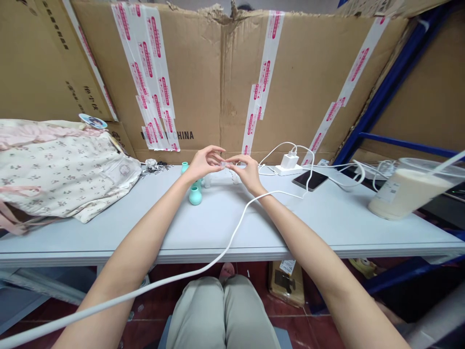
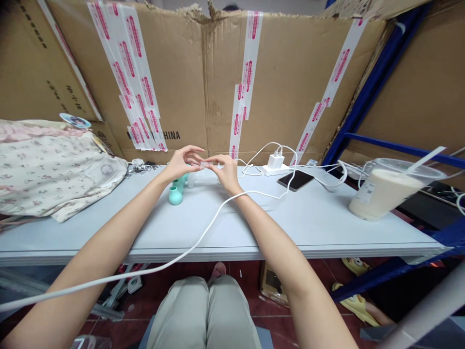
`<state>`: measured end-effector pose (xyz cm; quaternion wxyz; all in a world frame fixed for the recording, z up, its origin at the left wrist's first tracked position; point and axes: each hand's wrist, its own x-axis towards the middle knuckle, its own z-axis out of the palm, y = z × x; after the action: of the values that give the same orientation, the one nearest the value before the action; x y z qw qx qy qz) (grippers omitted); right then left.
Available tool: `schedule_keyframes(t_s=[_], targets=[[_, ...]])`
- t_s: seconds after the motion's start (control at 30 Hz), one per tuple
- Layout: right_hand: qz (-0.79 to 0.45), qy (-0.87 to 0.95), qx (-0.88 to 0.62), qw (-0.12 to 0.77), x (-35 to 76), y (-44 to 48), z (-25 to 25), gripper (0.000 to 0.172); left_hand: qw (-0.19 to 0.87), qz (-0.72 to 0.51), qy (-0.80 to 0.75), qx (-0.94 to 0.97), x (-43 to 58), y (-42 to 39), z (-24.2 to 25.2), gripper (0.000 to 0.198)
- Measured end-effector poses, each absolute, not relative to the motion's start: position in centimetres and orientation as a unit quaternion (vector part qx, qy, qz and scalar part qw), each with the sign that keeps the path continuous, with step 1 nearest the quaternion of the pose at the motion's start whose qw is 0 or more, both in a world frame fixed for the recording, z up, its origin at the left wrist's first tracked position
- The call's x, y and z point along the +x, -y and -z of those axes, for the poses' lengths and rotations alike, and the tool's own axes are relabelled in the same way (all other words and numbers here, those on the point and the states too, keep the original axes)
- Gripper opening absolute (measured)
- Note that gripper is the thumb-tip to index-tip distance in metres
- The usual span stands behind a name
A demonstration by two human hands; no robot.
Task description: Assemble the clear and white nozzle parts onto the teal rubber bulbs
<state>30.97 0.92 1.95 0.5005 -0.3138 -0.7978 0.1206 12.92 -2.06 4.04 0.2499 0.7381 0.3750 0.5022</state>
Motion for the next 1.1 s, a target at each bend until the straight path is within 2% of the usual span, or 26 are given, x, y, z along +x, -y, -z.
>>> schedule_keyframes(t_s=[0.23, 0.47, 0.8, 0.9, 1.0, 1.1], targets=[[-0.233, 0.765, -0.241, 0.549, 31.0, -1.6, -2.0, 0.021, 0.258, -0.508, -0.369, 0.734, 13.0, 1.9, -4.0, 0.058], [-0.307, 0.754, -0.219, 0.537, 31.5, -2.1, -2.1, 0.029, 0.269, -0.508, -0.359, 0.736, 13.2, 1.8, -3.8, 0.058], [-0.273, 0.791, -0.207, 0.507, 32.0, -2.2, -2.6, 0.027, 0.295, -0.51, -0.368, 0.719, 13.3, 1.6, -3.2, 0.064], [-0.242, 0.794, -0.211, 0.516, 32.0, -2.1, -2.7, 0.026, 0.335, -0.52, -0.366, 0.696, 13.5, 1.6, -3.2, 0.066], [-0.181, 0.811, -0.201, 0.518, 31.9, -2.0, -2.7, 0.024, 0.393, -0.512, -0.385, 0.659, 13.7, 1.7, -3.4, 0.059], [-0.119, 0.835, -0.181, 0.506, 31.7, -1.9, -2.5, 0.018, 0.39, -0.467, -0.411, 0.679, 14.0, 2.0, -3.5, 0.053]])
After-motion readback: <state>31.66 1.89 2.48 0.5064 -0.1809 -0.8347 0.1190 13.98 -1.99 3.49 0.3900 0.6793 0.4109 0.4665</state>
